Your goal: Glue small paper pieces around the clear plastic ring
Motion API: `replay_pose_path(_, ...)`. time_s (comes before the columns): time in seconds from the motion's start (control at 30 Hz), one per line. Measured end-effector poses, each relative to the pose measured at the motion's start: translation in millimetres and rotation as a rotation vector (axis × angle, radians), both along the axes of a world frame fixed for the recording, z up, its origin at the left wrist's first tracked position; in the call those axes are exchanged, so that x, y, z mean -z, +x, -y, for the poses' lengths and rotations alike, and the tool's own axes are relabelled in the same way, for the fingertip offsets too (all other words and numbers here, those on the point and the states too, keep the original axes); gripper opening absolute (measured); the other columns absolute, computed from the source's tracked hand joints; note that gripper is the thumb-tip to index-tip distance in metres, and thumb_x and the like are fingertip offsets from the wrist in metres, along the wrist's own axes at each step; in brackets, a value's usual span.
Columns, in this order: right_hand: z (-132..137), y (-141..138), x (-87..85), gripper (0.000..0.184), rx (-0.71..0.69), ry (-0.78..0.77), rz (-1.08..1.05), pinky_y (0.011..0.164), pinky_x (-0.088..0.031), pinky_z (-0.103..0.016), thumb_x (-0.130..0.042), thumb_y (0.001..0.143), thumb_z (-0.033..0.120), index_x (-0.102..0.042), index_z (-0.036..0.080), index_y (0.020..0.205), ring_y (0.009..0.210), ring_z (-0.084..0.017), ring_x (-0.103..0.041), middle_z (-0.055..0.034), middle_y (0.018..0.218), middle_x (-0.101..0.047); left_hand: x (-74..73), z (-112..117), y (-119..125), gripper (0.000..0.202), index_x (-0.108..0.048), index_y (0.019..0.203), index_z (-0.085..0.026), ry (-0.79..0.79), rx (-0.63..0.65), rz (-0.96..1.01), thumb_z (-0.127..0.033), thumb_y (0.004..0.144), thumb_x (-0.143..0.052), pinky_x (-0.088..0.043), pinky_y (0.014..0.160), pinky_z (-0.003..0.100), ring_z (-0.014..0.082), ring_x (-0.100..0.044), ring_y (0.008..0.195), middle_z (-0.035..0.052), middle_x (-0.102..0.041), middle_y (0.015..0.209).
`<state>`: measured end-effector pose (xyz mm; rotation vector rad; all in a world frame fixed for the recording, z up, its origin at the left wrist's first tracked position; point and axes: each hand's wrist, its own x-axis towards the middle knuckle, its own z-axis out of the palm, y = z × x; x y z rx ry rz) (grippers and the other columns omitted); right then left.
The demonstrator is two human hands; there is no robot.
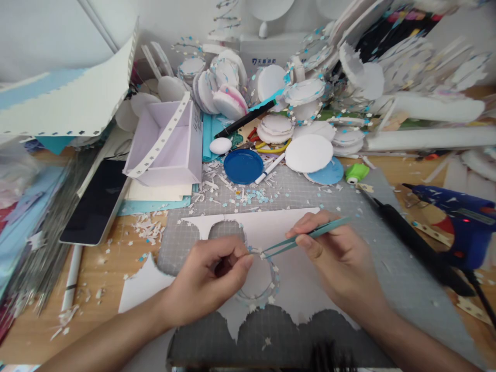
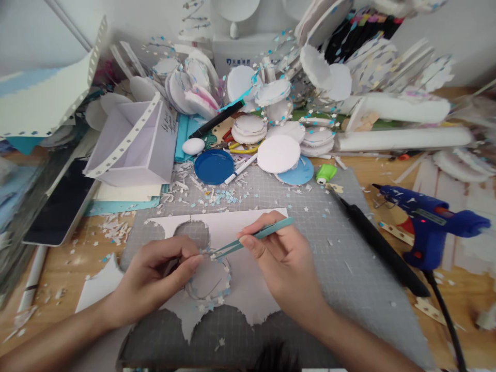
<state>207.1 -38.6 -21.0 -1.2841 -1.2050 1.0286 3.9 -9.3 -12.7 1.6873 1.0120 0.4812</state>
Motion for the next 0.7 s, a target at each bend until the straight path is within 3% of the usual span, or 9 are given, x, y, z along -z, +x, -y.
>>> replay_pose_path(0.2, 1.2, 0.0, 3.7, 0.001, 0.006, -0.020, -0.049, 0.069, -0.050, -0.022, -0.063, 0.083, 0.025, -0.062, 0.024, 0.083, 0.077, -0.011, -0.060, 0.0012, 0.078, -0.060, 0.4, -0.7, 0.4, 0.028, -0.047, 0.062, -0.016, -0.015, -0.011, 0.009, -0.028, 0.088, -0.048, -0.028, 0.047, 0.021, 0.0092, -0.034, 0.052, -0.0021, -0.042, 0.056)
replay_pose_path(0.4, -12.1, 12.1, 7.1, 0.006, 0.170, -0.159, -0.425, 0.063, -0.054, -0.025, -0.064, 0.081, 0.031, -0.061, 0.026, 0.082, 0.067, -0.011, -0.059, 0.0008, 0.082, -0.062, -0.3, -3.7, 1.2, 0.030, -0.042, 0.061, -0.016, -0.041, -0.030, 0.038, -0.029, 0.088, -0.046, -0.027, 0.048, 0.022, 0.0096, -0.032, 0.054, -0.0027, -0.038, 0.057)
replay_pose_path(0.57, -26.0, 23.4, 10.7, 0.007, 0.186, -0.126, -0.369, 0.069, -0.059, -0.036, -0.065, 0.080, 0.033, -0.060, 0.028, 0.078, 0.077, -0.020, -0.065, -0.0033, 0.090, -0.067, 1.1, -7.0, 1.6, 0.031, -0.041, 0.060, -0.017, -0.130, -0.087, 0.110, -0.032, 0.086, -0.049, -0.025, 0.047, 0.021, 0.0092, -0.031, 0.053, -0.0039, -0.035, 0.057)
replay_pose_path(0.7, -30.0, 21.2, 14.3, 0.011, 0.197, -0.084, -0.351, 0.075, -0.059, -0.038, -0.071, 0.074, 0.029, -0.063, 0.027, 0.082, 0.078, -0.018, -0.066, -0.0012, 0.087, -0.067, 4.6, -8.3, 0.7, 0.032, -0.042, 0.062, -0.016, -0.190, -0.097, 0.172, -0.036, 0.086, -0.051, -0.026, 0.049, 0.021, 0.0089, -0.032, 0.054, -0.0041, -0.036, 0.059)
